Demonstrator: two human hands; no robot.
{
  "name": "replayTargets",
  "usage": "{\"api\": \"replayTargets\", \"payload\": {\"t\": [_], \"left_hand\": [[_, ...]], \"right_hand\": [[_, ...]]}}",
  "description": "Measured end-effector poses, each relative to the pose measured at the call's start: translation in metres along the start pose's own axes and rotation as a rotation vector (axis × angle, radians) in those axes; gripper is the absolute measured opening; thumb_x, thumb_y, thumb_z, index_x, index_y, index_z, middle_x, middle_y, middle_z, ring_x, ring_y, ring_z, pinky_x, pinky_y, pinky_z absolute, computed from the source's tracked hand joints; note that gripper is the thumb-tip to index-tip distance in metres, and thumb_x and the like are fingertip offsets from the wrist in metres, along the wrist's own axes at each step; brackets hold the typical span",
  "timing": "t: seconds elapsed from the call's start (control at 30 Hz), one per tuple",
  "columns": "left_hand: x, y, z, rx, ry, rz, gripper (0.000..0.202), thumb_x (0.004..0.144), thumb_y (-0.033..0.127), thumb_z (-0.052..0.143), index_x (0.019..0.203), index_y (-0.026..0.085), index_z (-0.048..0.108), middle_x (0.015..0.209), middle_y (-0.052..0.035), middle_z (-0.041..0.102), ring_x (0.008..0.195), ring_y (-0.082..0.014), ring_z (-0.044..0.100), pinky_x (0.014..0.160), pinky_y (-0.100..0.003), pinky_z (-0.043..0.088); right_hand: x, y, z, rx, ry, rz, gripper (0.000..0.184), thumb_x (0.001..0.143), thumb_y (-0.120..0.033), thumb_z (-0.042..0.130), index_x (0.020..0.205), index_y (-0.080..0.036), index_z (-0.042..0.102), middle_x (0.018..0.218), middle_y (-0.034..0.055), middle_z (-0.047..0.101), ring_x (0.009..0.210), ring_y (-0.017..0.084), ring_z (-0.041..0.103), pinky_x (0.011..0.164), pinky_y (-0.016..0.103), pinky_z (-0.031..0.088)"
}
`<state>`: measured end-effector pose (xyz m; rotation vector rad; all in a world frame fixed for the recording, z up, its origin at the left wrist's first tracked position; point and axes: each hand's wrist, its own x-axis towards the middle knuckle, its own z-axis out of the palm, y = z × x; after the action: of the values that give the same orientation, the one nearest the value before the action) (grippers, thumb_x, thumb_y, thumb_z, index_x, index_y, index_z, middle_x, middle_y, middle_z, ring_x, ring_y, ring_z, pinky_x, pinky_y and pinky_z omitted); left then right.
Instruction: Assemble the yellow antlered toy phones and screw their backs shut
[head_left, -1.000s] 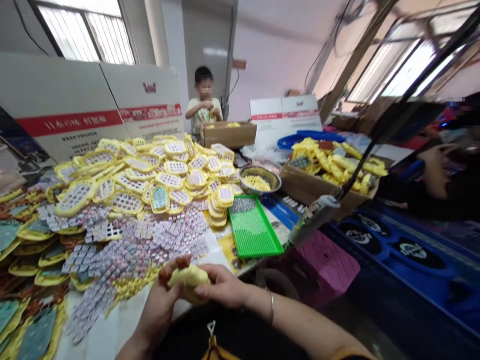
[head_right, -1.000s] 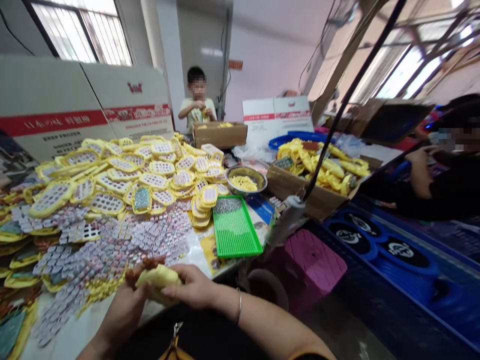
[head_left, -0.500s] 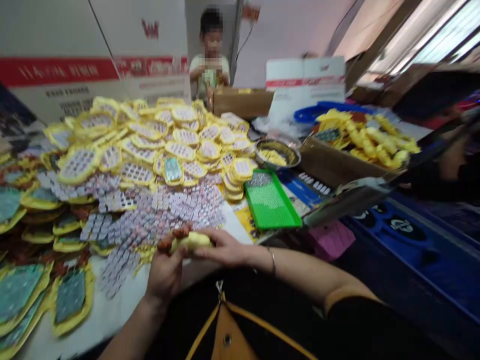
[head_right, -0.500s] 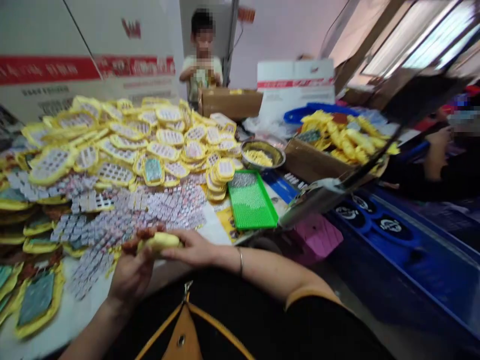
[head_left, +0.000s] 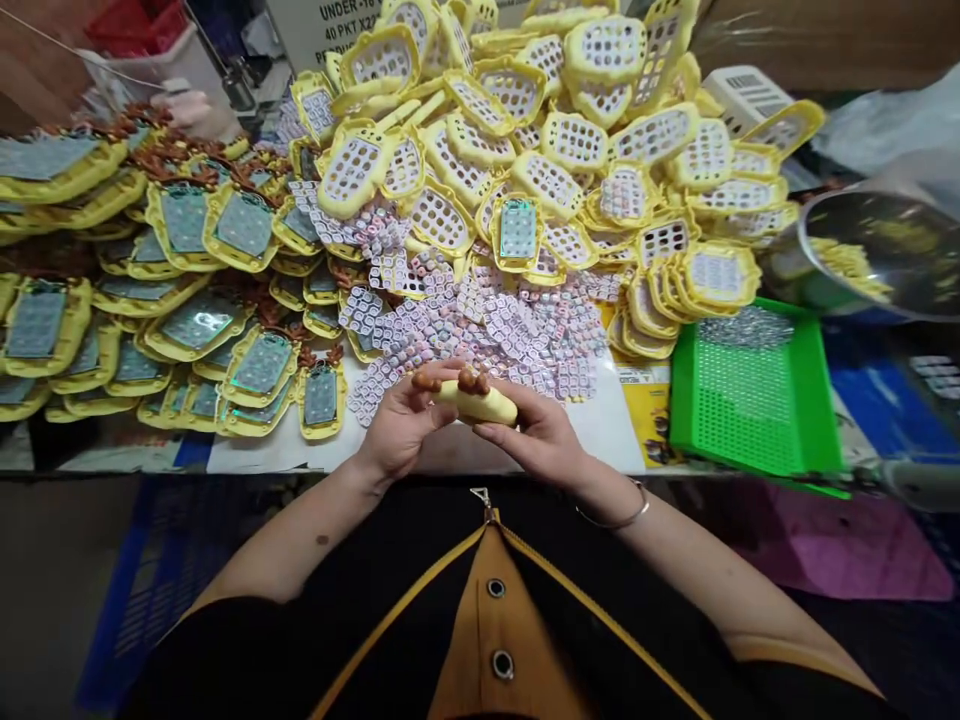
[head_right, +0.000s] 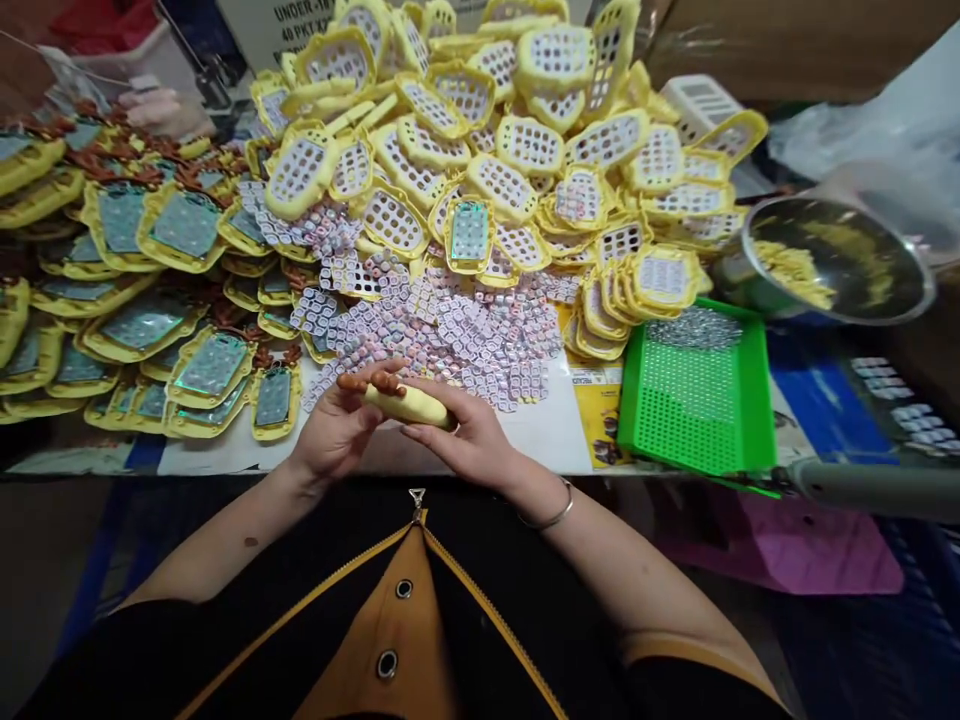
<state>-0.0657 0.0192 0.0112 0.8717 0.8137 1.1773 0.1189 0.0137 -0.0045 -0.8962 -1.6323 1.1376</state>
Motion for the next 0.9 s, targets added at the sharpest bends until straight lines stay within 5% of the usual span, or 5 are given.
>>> {"api": "replayTargets", "payload": {"t": [0.3, 0.47, 0.67, 0.77, 0.9], "left_hand": [[-0.015, -0.025, 0.042, -0.143, 0.208, -0.144, 0.048, 0.054, 0.038, 0.095, 0.092, 0.021, 0.070, 0.101, -0.0004, 0.072, 0.100, -0.0217, 0.068, 0.087, -0.038, 0.057], [-0.007, -0.033, 0.075, -0.093, 0.018, -0.201, 0.058, 0.056, 0.049, 0.092, 0.098, 0.016, 0.069, 0.101, -0.0069, 0.073, 0.115, -0.0284, 0.064, 0.097, -0.036, 0.051], [0.007, -0.038, 0.101, -0.178, -0.151, -0.349, 0.065, 0.054, 0.051, 0.092, 0.106, 0.021, 0.069, 0.105, -0.0059, 0.075, 0.107, -0.0281, 0.068, 0.090, -0.038, 0.053], [0.012, -0.045, 0.100, -0.196, 0.033, -0.299, 0.046, 0.060, 0.041, 0.091, 0.093, 0.019, 0.068, 0.086, 0.0007, 0.073, 0.084, -0.0190, 0.069, 0.079, -0.031, 0.053], [0.014, -0.051, 0.091, -0.236, 0.200, -0.171, 0.034, 0.065, 0.025, 0.089, 0.088, 0.020, 0.065, 0.078, 0.0065, 0.068, 0.077, -0.0093, 0.065, 0.081, -0.021, 0.050]], "right_hand": [[-0.037, 0.000, -0.042, 0.162, 0.013, 0.381, 0.054, 0.071, -0.063, 0.076, 0.103, -0.020, 0.072, 0.101, 0.0064, 0.077, 0.093, 0.022, 0.069, 0.090, 0.041, 0.055], [-0.058, -0.004, -0.058, 0.632, 0.032, 0.631, 0.053, 0.063, -0.063, 0.080, 0.091, -0.019, 0.068, 0.083, 0.0058, 0.075, 0.076, 0.021, 0.069, 0.072, 0.037, 0.059], [-0.070, -0.005, -0.058, 0.868, -0.099, 0.774, 0.052, 0.083, -0.069, 0.054, 0.095, -0.020, 0.062, 0.063, 0.0013, 0.068, 0.046, 0.015, 0.061, 0.051, 0.031, 0.053], [-0.072, 0.001, -0.061, 0.648, -0.051, 0.726, 0.072, 0.081, -0.083, 0.042, 0.101, -0.017, 0.063, 0.067, 0.0054, 0.070, 0.052, 0.017, 0.065, 0.053, 0.032, 0.055], [-0.070, 0.005, -0.070, 0.220, 0.107, 0.369, 0.075, 0.075, -0.084, 0.053, 0.110, -0.019, 0.067, 0.100, 0.0097, 0.074, 0.074, 0.019, 0.068, 0.069, 0.034, 0.057]]}}
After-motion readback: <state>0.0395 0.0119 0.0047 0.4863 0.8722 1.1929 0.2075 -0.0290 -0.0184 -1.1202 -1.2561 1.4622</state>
